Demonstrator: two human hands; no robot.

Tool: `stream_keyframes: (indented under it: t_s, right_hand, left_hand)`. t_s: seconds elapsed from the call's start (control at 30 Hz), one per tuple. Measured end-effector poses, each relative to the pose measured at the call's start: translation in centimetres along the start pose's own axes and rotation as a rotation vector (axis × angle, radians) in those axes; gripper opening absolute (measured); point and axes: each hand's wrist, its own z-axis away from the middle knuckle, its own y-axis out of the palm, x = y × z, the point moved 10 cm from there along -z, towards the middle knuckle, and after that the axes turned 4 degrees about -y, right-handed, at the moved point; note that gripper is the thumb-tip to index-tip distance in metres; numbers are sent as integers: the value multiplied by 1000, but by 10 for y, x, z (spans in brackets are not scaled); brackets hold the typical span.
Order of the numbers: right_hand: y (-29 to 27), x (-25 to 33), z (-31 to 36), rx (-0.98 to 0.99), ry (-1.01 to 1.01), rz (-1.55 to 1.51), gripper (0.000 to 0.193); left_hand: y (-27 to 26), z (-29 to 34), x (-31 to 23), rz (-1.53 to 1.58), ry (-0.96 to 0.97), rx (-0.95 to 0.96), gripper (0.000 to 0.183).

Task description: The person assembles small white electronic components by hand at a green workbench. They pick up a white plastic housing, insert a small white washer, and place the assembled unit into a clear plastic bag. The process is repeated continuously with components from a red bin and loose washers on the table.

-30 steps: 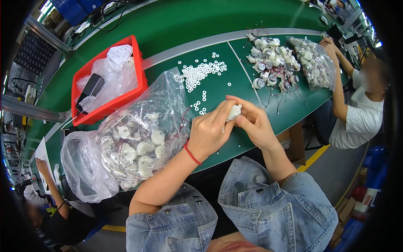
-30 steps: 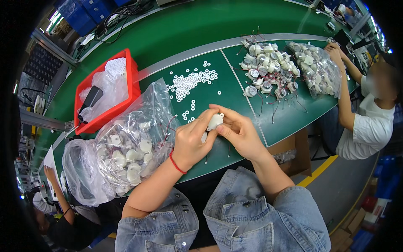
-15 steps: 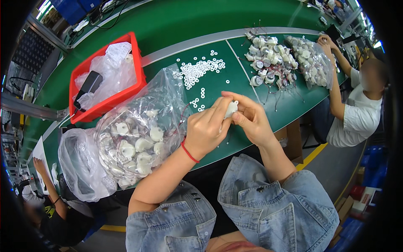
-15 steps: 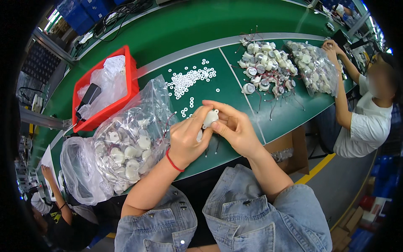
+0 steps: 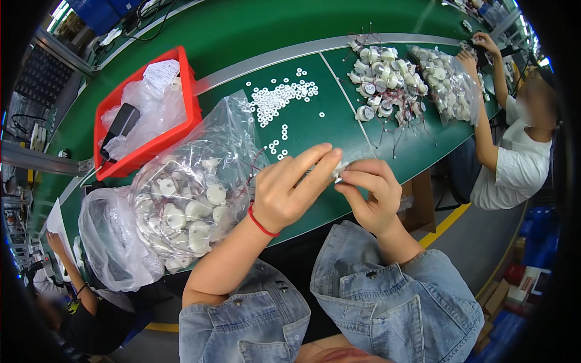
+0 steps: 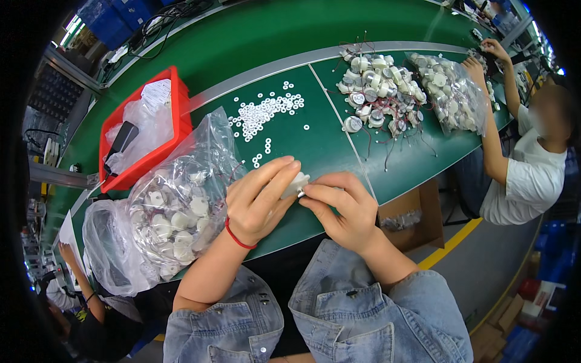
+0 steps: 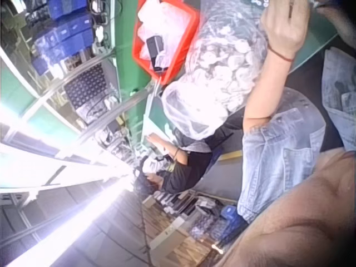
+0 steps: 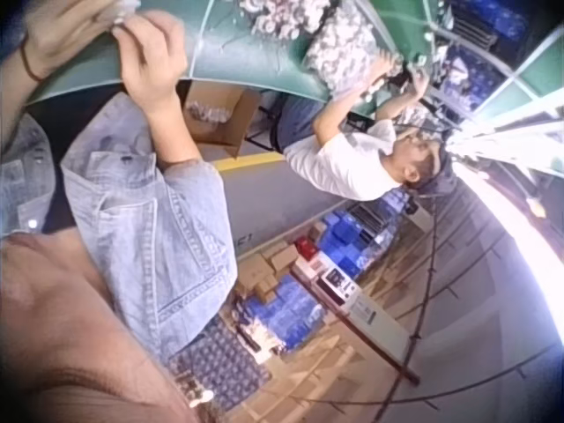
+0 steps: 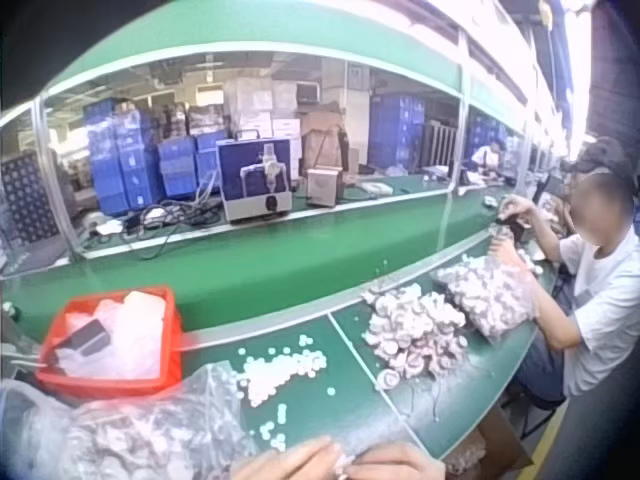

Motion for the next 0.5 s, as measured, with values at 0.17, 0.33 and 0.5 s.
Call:
stream_keyframes:
  t_s: [0.17, 0.33, 0.5]
  right_hand:
    - [-2, 12, -3, -8, -36, -35, 25]
    - [-1, 26, -2, -18, -183, -49, 25]
    - [-1, 34, 0, -7, -264, -37, 26]
  left_hand:
    - [-5, 5, -7, 7, 72, -49, 37]
    - [-15, 5, -18, 51, 171, -102, 37]
    - [-18, 6, -20, 86, 193, -132, 32]
